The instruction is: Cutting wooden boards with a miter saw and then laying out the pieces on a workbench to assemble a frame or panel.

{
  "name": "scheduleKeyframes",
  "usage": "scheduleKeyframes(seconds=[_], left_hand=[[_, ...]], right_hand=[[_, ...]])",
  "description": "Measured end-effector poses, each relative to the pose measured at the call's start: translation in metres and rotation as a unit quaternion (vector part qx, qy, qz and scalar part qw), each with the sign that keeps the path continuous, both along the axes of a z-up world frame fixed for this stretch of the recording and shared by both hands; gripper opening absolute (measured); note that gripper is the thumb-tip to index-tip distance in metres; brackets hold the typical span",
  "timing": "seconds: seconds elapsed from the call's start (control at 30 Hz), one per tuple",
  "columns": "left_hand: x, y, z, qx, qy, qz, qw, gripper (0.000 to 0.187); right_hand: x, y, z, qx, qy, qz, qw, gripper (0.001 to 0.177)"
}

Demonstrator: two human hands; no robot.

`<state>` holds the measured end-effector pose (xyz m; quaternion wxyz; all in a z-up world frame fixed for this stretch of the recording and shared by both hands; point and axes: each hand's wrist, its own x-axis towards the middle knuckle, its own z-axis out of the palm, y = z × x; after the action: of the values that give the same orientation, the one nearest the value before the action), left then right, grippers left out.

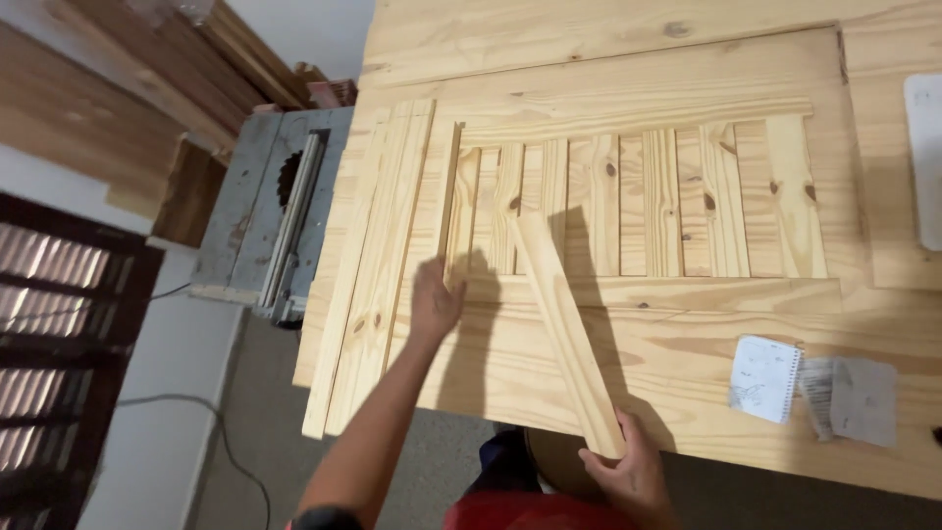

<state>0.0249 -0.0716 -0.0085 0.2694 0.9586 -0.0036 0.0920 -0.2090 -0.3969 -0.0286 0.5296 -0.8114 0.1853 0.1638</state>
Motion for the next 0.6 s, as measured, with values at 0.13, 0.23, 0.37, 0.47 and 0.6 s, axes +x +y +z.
scheduleKeyframes(seconds=[0.13,0.23,0.37,0.47,0.6], left_hand=[[0.056,0.025,-0.001,-0.005,0.144,0.088,0.986,0.075],[0.095,0.054,-0.053,-0.059,0.259,0.102,0.959,0.08],[0.109,0.086,-0.117,-0.537,0.105,0.144,0.825,0.025],[0.094,0.114,-0.098,-0.592,0.088,0.114,0.793,0.027],[0.084,0.153,-0.037,-0.217,0.201,0.001,0.955,0.051]], right_hand=[[0.016,0.052,0.014,-0.021,-0.032,-0.04,0.998,0.082],[0.042,0.113,0.007,-0.063,-0.017,-0.044,0.997,0.095],[0.088,0.198,0.004,-0.113,-0.149,-0.051,0.981,0.092],[0.135,0.258,0.025,-0.07,-0.22,-0.043,0.972,0.092],[0.188,0.324,0.028,-0.07,-0.294,0.001,0.953,0.092]])
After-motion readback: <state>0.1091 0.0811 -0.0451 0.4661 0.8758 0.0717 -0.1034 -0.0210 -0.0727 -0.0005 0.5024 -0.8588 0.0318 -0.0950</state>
